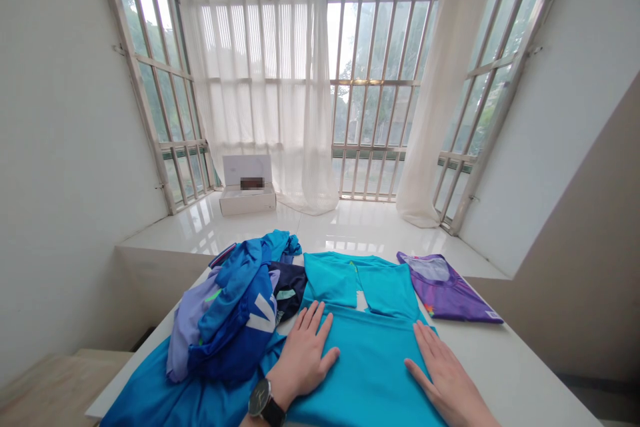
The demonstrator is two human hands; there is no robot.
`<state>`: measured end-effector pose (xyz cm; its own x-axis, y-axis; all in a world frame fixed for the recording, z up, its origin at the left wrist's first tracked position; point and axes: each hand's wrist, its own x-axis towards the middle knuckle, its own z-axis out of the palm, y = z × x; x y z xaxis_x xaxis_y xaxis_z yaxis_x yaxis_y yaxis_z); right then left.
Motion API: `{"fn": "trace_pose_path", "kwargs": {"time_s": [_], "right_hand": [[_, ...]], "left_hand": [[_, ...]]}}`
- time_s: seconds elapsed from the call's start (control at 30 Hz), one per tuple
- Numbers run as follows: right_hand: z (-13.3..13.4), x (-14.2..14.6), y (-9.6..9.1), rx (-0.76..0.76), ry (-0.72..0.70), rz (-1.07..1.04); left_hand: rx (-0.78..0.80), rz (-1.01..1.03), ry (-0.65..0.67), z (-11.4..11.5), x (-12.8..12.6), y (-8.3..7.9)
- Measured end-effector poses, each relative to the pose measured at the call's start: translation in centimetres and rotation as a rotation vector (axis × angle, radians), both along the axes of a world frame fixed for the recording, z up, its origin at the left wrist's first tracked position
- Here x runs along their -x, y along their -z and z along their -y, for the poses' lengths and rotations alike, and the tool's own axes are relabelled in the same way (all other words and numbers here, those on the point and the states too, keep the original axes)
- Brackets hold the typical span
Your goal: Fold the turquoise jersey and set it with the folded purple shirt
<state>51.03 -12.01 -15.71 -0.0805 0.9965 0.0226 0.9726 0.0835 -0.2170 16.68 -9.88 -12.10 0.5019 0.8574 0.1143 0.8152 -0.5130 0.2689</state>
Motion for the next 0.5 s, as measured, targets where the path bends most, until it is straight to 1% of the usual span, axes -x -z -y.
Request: {"fn": "trace_pose_path", "kwargs": {"time_s": [0.13, 0.27, 0.4, 0.5], "right_hand": [[0.2, 0.4, -0.8, 0.049, -0.002, 0.037], [0.1, 0.5, -0.8, 0.048, 0.004, 0.025], [0.0, 0.2, -0.5, -0.026, 0.003, -0.067], [1.2, -1.0, -0.2, -0.145, 0.008, -0.142]], "left_hand": [[0.029, -0.014, -0.013, 0.1, 0.0, -0.1], [0.02, -0.011, -0.009, 0.0, 0.0, 0.0], [-0.052, -0.038, -0.017, 0.1, -0.2, -0.5], [-0.165, -0.071, -0.005, 1.5, 0.0, -0.9]]}}
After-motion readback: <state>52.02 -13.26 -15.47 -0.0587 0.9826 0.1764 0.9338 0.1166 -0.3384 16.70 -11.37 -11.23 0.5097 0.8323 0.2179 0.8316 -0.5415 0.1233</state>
